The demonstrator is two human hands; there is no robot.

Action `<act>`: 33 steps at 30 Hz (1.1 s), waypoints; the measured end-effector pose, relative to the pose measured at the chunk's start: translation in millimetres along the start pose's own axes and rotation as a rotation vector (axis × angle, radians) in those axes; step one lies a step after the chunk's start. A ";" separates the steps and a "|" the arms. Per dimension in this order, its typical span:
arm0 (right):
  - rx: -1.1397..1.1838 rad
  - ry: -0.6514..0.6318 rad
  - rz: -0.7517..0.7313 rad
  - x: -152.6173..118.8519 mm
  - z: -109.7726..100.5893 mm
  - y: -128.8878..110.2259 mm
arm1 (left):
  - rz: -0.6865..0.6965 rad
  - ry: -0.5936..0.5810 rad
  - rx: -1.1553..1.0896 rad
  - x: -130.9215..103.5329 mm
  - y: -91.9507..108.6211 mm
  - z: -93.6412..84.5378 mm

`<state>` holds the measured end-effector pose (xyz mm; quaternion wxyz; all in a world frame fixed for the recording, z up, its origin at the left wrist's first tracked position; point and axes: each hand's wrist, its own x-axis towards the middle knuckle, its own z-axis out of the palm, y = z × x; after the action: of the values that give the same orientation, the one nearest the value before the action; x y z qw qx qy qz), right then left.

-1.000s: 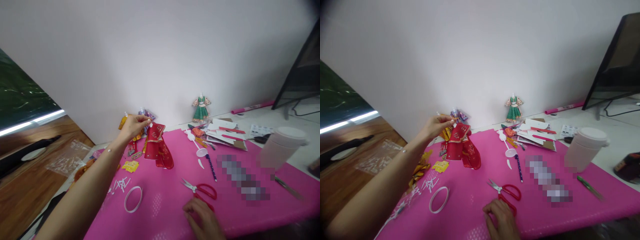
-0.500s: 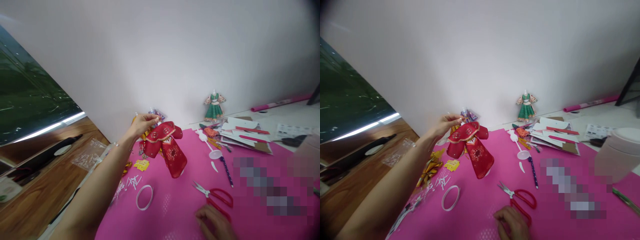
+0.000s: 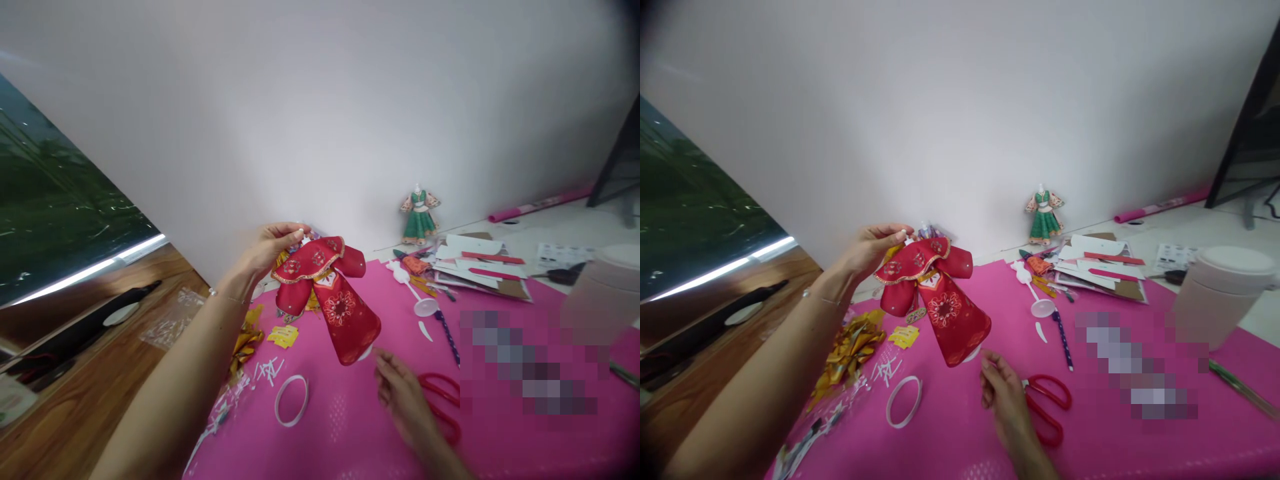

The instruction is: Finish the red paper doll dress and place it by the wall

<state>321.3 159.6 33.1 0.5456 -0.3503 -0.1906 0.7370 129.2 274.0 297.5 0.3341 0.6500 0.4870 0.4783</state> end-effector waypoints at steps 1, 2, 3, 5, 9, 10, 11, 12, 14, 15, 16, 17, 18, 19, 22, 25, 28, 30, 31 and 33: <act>0.032 0.007 0.011 -0.4 3.5 -0.3 | 0.007 0.013 0.001 -0.9 1.6 -2.0; 0.058 0.013 0.019 -0.7 6.3 -0.3 | 0.014 0.027 0.003 -1.9 3.0 -3.9; 0.076 0.016 0.025 -0.7 8.5 -0.1 | 0.019 0.041 0.007 -3.0 4.4 -5.7; 0.089 0.013 0.020 0.6 11.8 0.2 | 0.025 0.060 0.016 -5.6 6.8 -8.8; 0.107 -0.022 0.028 6.8 18.0 -1.0 | 0.030 0.070 0.026 -10.7 10.2 -12.9; 0.107 -0.037 0.034 8.3 20.0 -1.5 | 0.031 0.068 0.025 -11.7 10.5 -13.6; 0.105 -0.053 0.041 9.5 22.2 -2.0 | 0.032 0.065 0.023 -12.6 10.5 -14.3; 0.101 -0.068 0.049 10.4 24.5 -2.3 | 0.033 0.061 0.021 -13.3 10.2 -15.1; 0.094 -0.094 0.068 11.5 28.8 -2.3 | 0.036 0.055 0.017 -14.2 9.0 -16.8; 0.091 -0.101 0.076 11.8 30.5 -2.0 | 0.038 0.053 0.015 -14.5 8.1 -17.7; 0.090 -0.104 0.084 12.1 31.9 -1.5 | 0.039 0.052 0.015 -14.6 7.1 -18.6; 0.089 -0.106 0.093 12.4 32.8 -0.9 | 0.039 0.052 0.014 -14.6 6.0 -19.4; 0.089 -0.106 0.100 12.8 33.2 -0.2 | 0.039 0.052 0.014 -14.6 5.0 -19.9; 0.091 -0.105 0.106 13.4 33.2 0.5 | 0.039 0.054 0.014 -14.4 4.0 -20.3; 0.099 -0.105 0.118 15.5 31.4 2.1 | 0.036 0.062 0.014 -13.3 1.2 -20.0; 0.107 -0.106 0.121 17.9 29.0 2.4 | 0.026 0.060 0.011 -11.9 -1.1 -18.9; 0.122 -0.108 0.125 20.3 27.9 0.9 | 0.015 0.053 0.005 -11.0 -3.2 -18.8; 0.138 -0.106 0.129 22.3 27.8 -0.3 | 0.012 0.048 0.000 -10.8 -4.5 -19.4; 0.146 -0.105 0.132 23.6 27.9 -0.7 | 0.012 0.045 -0.003 -10.9 -4.9 -19.8; 0.156 -0.102 0.139 26.3 27.9 -0.5 | 0.009 0.036 -0.008 -11.2 -5.5 -20.5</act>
<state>297.3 187.2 44.3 0.5083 -0.2812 -0.1357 0.8026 107.4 264.3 295.8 0.3260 0.6420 0.4881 0.4933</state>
